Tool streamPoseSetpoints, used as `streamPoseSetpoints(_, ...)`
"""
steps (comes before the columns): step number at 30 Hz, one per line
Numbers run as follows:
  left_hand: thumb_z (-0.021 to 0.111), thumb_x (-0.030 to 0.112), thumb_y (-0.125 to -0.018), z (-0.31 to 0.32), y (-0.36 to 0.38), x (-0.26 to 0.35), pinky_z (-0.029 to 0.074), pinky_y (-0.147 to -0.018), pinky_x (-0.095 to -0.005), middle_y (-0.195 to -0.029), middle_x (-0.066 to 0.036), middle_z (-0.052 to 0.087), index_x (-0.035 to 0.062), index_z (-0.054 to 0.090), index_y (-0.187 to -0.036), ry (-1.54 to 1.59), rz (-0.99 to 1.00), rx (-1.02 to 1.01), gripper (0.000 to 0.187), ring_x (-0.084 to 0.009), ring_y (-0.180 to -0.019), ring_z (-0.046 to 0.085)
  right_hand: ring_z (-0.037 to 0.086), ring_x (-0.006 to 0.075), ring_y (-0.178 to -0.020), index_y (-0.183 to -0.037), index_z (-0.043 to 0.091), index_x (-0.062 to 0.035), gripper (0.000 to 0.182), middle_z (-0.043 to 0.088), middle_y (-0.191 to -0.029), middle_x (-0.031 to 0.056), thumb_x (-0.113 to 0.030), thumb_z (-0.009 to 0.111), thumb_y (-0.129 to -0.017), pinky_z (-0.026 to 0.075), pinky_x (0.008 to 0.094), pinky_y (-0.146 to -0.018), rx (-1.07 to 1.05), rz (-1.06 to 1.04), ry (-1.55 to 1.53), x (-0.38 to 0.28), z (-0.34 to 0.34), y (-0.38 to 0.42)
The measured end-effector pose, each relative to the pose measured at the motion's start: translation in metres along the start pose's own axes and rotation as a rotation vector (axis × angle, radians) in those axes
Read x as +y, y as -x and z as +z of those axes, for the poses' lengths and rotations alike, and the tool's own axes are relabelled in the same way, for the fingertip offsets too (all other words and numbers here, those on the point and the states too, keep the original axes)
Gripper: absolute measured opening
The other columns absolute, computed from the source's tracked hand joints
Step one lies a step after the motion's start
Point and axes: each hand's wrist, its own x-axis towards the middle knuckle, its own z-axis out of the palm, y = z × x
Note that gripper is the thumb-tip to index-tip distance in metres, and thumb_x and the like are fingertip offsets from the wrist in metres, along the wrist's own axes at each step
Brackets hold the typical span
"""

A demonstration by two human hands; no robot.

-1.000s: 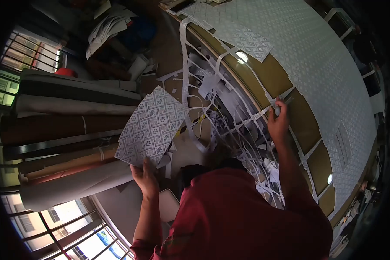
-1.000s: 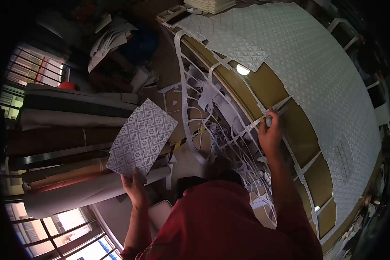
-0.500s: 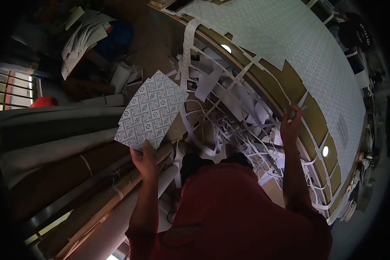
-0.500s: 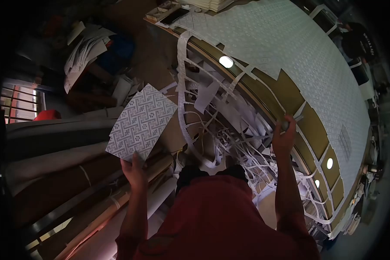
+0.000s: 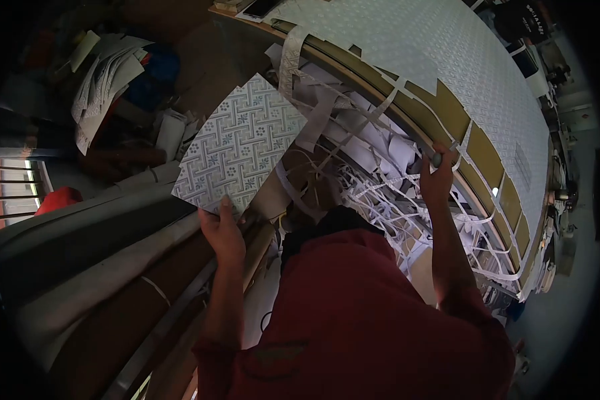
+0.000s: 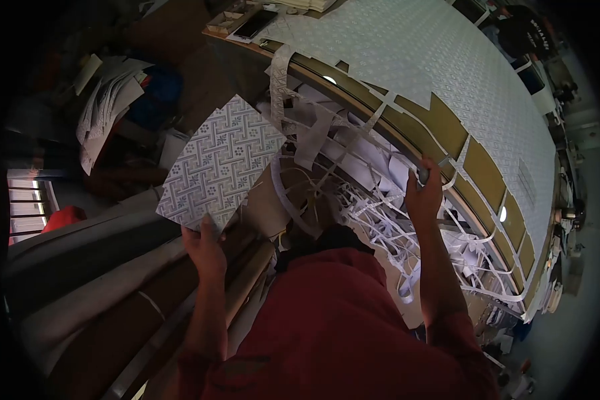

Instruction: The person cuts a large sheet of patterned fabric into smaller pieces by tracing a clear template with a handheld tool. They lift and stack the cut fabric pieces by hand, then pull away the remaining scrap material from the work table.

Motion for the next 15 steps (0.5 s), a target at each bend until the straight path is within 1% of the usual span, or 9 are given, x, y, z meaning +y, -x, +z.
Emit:
streamPoseSetpoints(2,0.059,0.01,-0.104,0.01,-0.007,0.005,0.048,-0.058,-0.026,-0.118,-0.007,0.066,0.0047,0.05,-0.132,-0.006,-0.043,0.002,0.03,-0.0111,-0.086,0.063,0.06,0.0388,-0.13,-0.126,0.053,-0.0031,0.036,0.061,-0.14,0.0257,-0.003,0.069,-0.094,0.047,0.0426,-0.109,-0.007,0.038,-0.002,-0.003,0.006,0.008)
streamPoseSetpoints(4,0.058,0.01,-0.104,0.015,-0.012,0.005,0.049,-0.059,-0.0261,-0.119,-0.006,0.066,0.0047,0.049,-0.133,-0.046,-0.066,-0.043,0.031,-0.0107,-0.088,0.063,0.06,0.0391,-0.131,-0.126,0.053,-0.0029,0.036,0.06,-0.141,0.0261,-0.003,0.069,-0.094,0.047,0.0427,-0.109,-0.017,0.064,-0.009,-0.002,0.011,0.008)
streamPoseSetpoints(7,0.057,0.01,-0.104,0.024,-0.022,0.004,0.049,-0.059,-0.0257,-0.12,-0.006,0.065,0.0043,0.049,-0.134,-0.056,-0.103,-0.079,0.032,-0.0105,-0.088,0.063,0.059,0.0397,-0.132,-0.126,0.053,-0.0025,0.036,0.06,-0.141,0.0266,-0.003,0.069,-0.094,0.046,0.0436,-0.109,-0.005,0.029,-0.014,0.005,0.022,-0.002)
streamPoseSetpoints(9,0.058,0.01,-0.104,0.037,-0.031,0.004,0.05,-0.058,-0.0248,-0.12,-0.007,0.066,0.0036,0.049,-0.134,-0.068,-0.083,-0.111,0.031,-0.0102,-0.088,0.064,0.057,0.0382,-0.136,-0.127,0.053,-0.0039,0.034,0.061,-0.142,0.0245,-0.005,0.067,-0.095,0.043,0.0425,-0.113,0.001,0.003,-0.029,0.014,0.033,-0.023)
streamPoseSetpoints(10,0.059,0.01,-0.104,0.046,-0.035,0.005,0.051,-0.057,-0.0239,-0.12,-0.007,0.067,0.0029,0.049,-0.133,-0.081,-0.073,-0.129,0.031,-0.0099,-0.088,0.065,0.058,0.039,-0.134,-0.126,0.054,-0.0036,0.034,0.062,-0.141,0.0252,-0.006,0.068,-0.095,0.043,0.0424,-0.113,0.013,-0.011,-0.039,0.015,0.039,-0.037)
streamPoseSetpoints(12,0.059,0.009,-0.104,0.071,-0.044,0.015,0.05,-0.057,-0.0237,-0.119,-0.007,0.067,0.0027,0.049,-0.133,-0.106,-0.071,-0.166,0.031,-0.0097,-0.087,0.065,0.058,0.0395,-0.134,-0.124,0.055,-0.0031,0.032,0.062,-0.14,0.0257,-0.006,0.068,-0.095,0.043,0.0422,-0.112,0.035,0.07,-0.155,0.009,0.05,-0.063)
streamPoseSetpoints(14,0.059,0.008,-0.104,0.103,-0.058,0.024,0.05,-0.056,-0.0235,-0.118,-0.008,0.068,0.0025,0.05,-0.132,-0.14,-0.065,-0.172,0.03,-0.0095,-0.085,0.065,0.057,0.0382,-0.135,-0.125,0.053,-0.0031,0.032,0.061,-0.141,0.0251,-0.005,0.067,-0.095,0.043,0.0418,-0.112,0.053,0.06,-0.128,0.022,0.058,-0.097)
streamPoseSetpoints(15,0.059,0.008,-0.104,0.122,-0.066,0.027,0.05,-0.056,-0.0233,-0.116,-0.007,0.068,0.0024,0.05,-0.131,-0.136,-0.044,-0.225,0.029,-0.0092,-0.083,0.064,0.058,0.0406,-0.133,-0.123,0.053,-0.0035,0.031,0.06,-0.142,0.0258,-0.004,0.067,-0.095,0.044,0.0436,-0.11,0.095,0.025,-0.15,0.029,0.064,-0.116)
